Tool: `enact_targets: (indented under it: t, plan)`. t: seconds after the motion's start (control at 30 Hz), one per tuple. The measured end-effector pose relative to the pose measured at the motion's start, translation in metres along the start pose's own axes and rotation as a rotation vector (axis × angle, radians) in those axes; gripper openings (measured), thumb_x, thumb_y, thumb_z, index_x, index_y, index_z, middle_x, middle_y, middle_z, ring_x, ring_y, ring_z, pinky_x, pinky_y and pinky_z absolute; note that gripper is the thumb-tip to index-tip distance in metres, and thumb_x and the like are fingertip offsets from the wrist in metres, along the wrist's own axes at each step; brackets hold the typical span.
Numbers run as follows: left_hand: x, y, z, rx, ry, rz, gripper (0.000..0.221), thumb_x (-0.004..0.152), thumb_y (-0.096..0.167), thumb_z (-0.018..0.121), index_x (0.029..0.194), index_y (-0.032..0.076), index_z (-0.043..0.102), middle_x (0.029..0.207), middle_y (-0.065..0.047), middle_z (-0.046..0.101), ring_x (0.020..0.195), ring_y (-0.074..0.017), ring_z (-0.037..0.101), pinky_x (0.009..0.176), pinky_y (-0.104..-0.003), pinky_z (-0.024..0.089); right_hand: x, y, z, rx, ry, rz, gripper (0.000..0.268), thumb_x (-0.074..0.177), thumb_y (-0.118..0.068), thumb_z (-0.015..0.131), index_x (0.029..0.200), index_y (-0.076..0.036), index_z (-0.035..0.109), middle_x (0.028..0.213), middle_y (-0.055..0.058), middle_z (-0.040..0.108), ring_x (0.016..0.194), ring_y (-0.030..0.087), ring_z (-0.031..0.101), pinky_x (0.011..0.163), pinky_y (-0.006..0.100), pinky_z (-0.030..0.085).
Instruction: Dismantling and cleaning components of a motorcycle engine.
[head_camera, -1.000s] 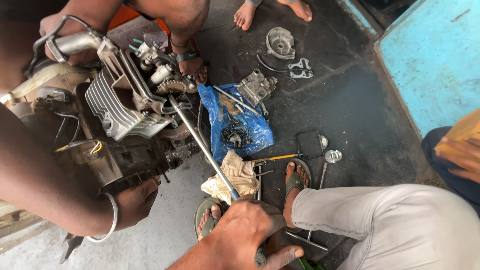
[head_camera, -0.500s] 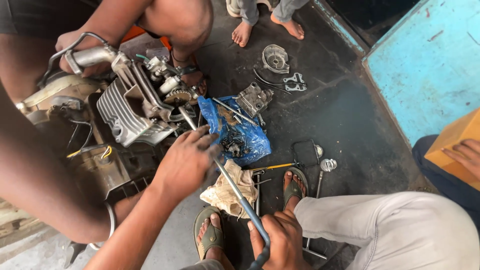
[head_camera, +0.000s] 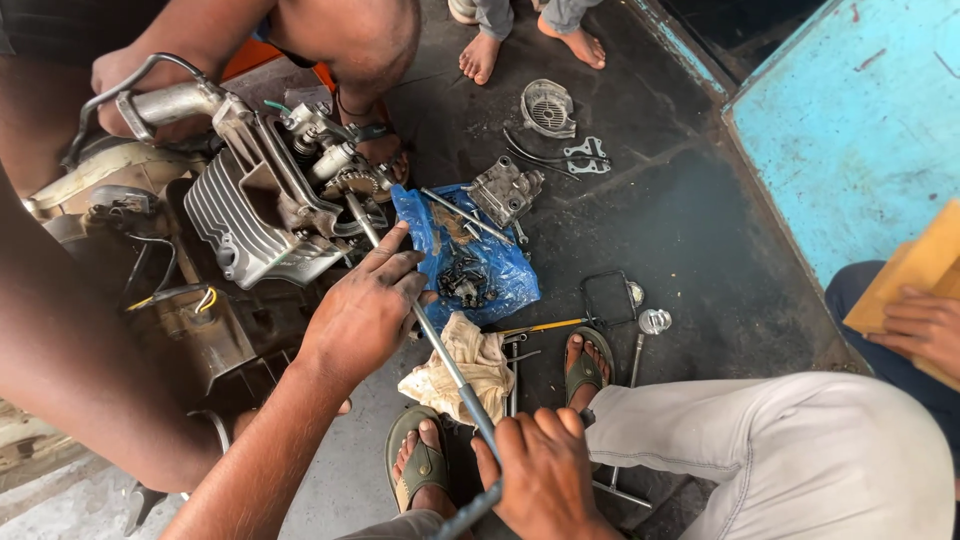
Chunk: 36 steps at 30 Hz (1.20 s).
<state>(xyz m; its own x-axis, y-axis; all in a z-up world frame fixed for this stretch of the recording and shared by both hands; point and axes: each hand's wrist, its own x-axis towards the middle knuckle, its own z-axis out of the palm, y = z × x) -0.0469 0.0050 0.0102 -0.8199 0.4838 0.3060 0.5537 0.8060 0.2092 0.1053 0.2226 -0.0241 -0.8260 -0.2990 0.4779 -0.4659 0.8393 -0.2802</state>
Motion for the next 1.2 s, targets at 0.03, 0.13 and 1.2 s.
enact_targets:
  t: [0.03, 0.13, 1.2]
  plan:
    - [0.000, 0.000, 0.001, 0.014, 0.002, -0.008, 0.035, 0.095, 0.031, 0.063, 0.112, 0.002, 0.074, 0.133, -0.013, 0.065, 0.148, -0.0318, 0.034, 0.109, -0.043, 0.044, 0.000, -0.001, 0.001, -0.054, -0.079, 0.003, 0.031, 0.083, -0.028, 0.076, 0.069, -0.009, 0.056, 0.059, 0.008, 0.055, 0.060, 0.026, 0.053, 0.065, 0.044, 0.037]
    - [-0.001, 0.005, 0.002, 0.017, 0.025, -0.046, 0.034, 0.095, 0.029, 0.062, 0.110, 0.002, 0.074, 0.135, -0.013, 0.064, 0.150, -0.0307, 0.032, 0.108, -0.043, 0.045, 0.002, -0.004, -0.001, -0.116, -0.229, 0.035, 0.027, 0.081, -0.028, 0.077, 0.079, -0.008, 0.058, 0.069, 0.009, 0.057, 0.071, 0.027, 0.055, 0.072, 0.046, 0.037]
    - [-0.054, 0.117, 0.014, -0.680, -0.022, 0.363, 0.083, 0.079, 0.059, 0.065, 0.143, 0.007, 0.063, 0.134, -0.011, 0.071, 0.114, -0.0250, 0.070, 0.094, -0.037, 0.044, -0.028, 0.036, 0.025, 0.196, 0.138, -0.001, 0.053, 0.080, -0.048, 0.070, 0.100, 0.001, 0.062, 0.093, 0.019, 0.064, 0.086, 0.037, 0.064, 0.081, 0.052, 0.045]
